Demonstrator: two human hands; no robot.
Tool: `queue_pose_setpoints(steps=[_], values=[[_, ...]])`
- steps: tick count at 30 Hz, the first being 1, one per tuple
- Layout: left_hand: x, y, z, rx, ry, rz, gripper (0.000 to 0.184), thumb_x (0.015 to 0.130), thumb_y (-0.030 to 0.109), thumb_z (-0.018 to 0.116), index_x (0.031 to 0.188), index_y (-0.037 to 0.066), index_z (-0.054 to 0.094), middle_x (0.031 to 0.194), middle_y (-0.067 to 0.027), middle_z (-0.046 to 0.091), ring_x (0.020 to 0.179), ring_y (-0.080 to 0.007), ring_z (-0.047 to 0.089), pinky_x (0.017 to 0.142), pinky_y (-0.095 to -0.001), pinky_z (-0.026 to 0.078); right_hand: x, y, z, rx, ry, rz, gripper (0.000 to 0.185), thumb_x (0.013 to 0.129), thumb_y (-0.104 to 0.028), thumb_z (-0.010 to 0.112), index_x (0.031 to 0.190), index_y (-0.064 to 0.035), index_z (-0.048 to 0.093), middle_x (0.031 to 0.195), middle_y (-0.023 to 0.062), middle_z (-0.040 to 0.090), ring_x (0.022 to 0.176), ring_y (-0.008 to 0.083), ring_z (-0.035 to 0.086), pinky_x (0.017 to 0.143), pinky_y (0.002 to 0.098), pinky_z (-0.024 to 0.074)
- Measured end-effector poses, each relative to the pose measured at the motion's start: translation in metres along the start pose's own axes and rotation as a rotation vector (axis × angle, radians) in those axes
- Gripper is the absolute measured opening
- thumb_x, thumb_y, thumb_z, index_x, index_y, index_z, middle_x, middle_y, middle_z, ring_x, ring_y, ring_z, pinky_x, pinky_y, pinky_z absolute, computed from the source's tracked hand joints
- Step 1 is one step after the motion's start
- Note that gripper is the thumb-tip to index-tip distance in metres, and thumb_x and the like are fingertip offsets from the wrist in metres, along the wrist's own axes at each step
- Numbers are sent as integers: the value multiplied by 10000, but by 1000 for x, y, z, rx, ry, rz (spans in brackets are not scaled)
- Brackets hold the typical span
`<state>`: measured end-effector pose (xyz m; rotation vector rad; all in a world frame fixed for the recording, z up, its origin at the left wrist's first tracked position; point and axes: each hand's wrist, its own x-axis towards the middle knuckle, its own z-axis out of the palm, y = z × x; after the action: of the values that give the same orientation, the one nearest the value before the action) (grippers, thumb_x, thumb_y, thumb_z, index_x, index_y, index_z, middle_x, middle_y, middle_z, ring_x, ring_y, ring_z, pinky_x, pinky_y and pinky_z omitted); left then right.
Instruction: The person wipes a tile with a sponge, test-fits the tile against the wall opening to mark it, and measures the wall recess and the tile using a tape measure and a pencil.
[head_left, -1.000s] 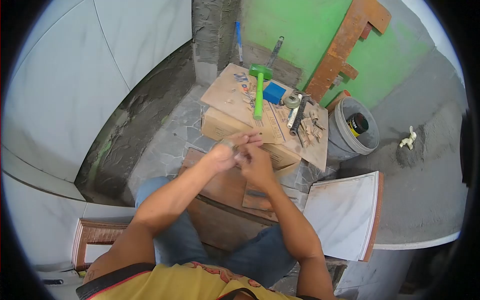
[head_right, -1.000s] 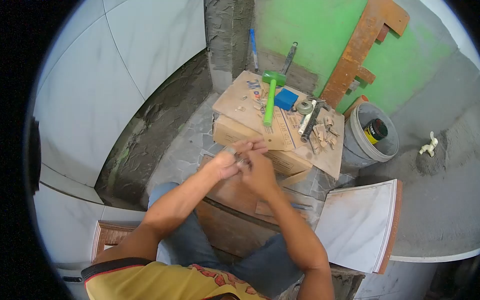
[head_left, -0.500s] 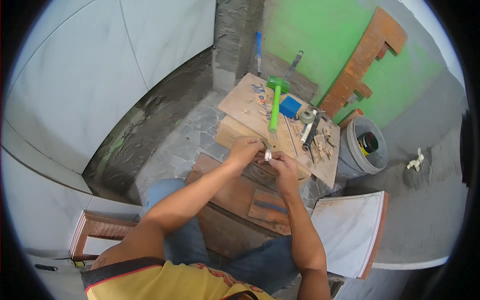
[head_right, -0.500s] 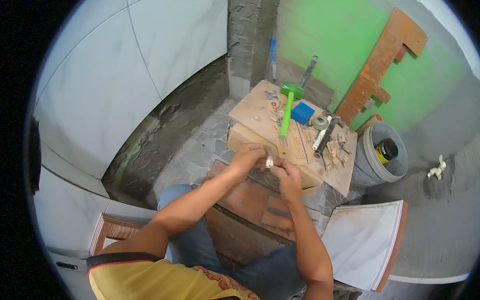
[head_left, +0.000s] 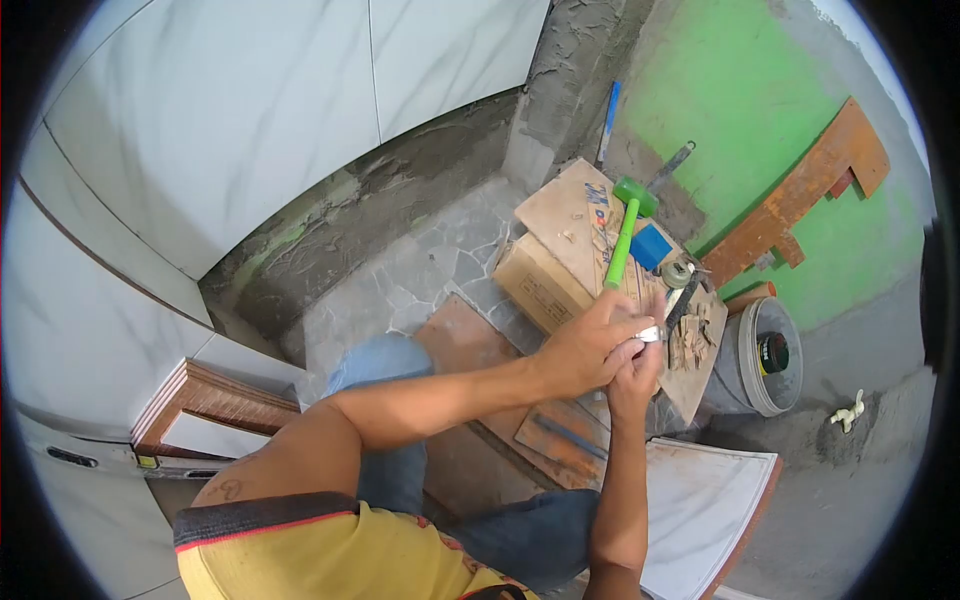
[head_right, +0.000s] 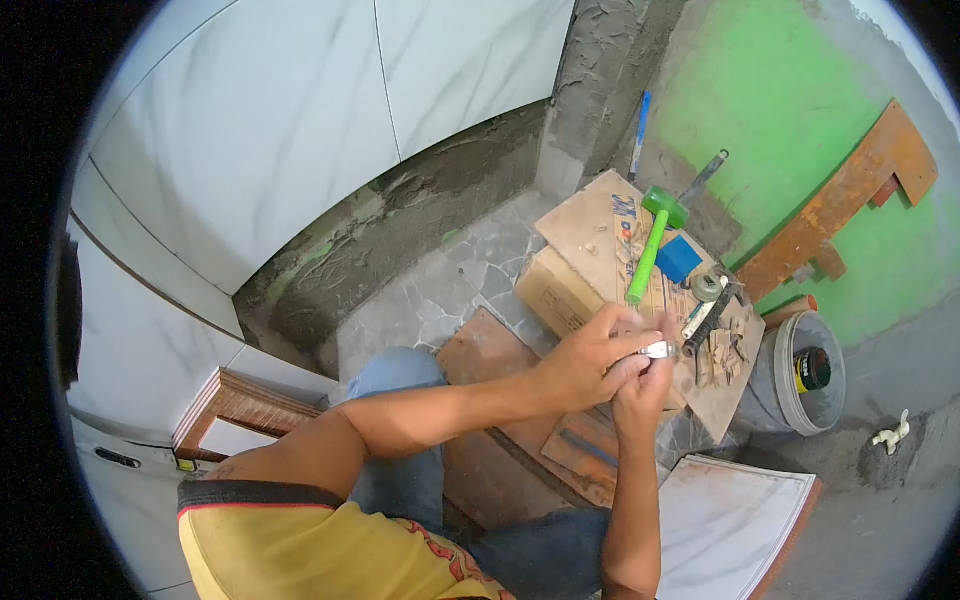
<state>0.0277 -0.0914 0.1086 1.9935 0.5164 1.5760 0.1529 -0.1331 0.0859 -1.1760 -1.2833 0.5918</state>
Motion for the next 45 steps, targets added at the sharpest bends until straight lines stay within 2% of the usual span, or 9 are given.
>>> queue_pose_setpoints(steps=[2,11,18,23,26,29,34,42,45], values=[[-3,2,-2,-78,-137,-104,292,914,84,653,1202,53,692,990,-140,635,880,-299,655,796,-382,536,9,-1,-4,-243,36,-285,631,963,47,424,1546,91,187,1619,228,230,1467,353,332,1195,433,288],[-3,-13,-4,-128,-242,-18,417,891,11,640,1293,118,666,989,-159,650,876,-332,664,776,-361,538,11,-4,-8,-126,52,-95,728,894,139,303,1592,-19,174,1621,221,236,1467,373,332,1186,447,291],[-10,-11,4,-237,-341,-116,492,853,-26,637,1315,142,652,1001,-168,654,905,-357,652,815,-372,537,9,-15,-2,77,114,-56,659,1036,-68,479,1610,-114,159,1607,199,276,1387,337,441,1134,446,366],[-27,-18,8,36,-296,-50,319,869,70,605,1181,60,672,1031,-198,664,965,-396,641,873,-468,527,2,14,-13,99,-49,153,641,1058,-262,467,1599,-110,159,1424,185,532,1177,275,610,1006,376,501],[-39,-27,11,-23,-273,-117,301,843,67,702,1143,42,696,1086,-159,712,1004,-327,680,880,-427,531,-11,47,-26,-444,-53,-4,472,953,-154,549,1413,-62,492,1344,139,595,1095,292,625,957,391,494],[-31,-23,4,-4,-486,-435,500,897,-24,648,1387,62,601,1062,-38,708,856,-64,588,757,-227,498,0,55,-11,-73,17,-2,436,971,-142,565,1384,-37,470,1193,111,616,1059,231,626,895,351,530],[-42,-36,7,-328,-427,-525,487,948,-69,581,1423,36,557,1009,26,602,790,-29,496,674,-177,422,3,30,-14,-77,58,49,341,942,-63,590,1277,-9,559,1169,174,634,1070,233,640,908,355,514],[-55,-18,22,-151,-388,-422,497,946,-37,626,1431,37,545,1057,44,623,774,-30,487,679,-177,408,-4,52,-22,-59,-22,-60,457,902,-48,667,1333,-10,519,1139,158,647,1035,212,675,845,331,541],[-60,-15,27,-176,-417,-389,489,944,-26,634,1423,33,552,1048,39,636,810,-47,519,716,-185,432,-5,64,-24,295,-78,77,467,898,-83,697,1322,7,525,1131,166,651,1021,214,675,842,325,550]])
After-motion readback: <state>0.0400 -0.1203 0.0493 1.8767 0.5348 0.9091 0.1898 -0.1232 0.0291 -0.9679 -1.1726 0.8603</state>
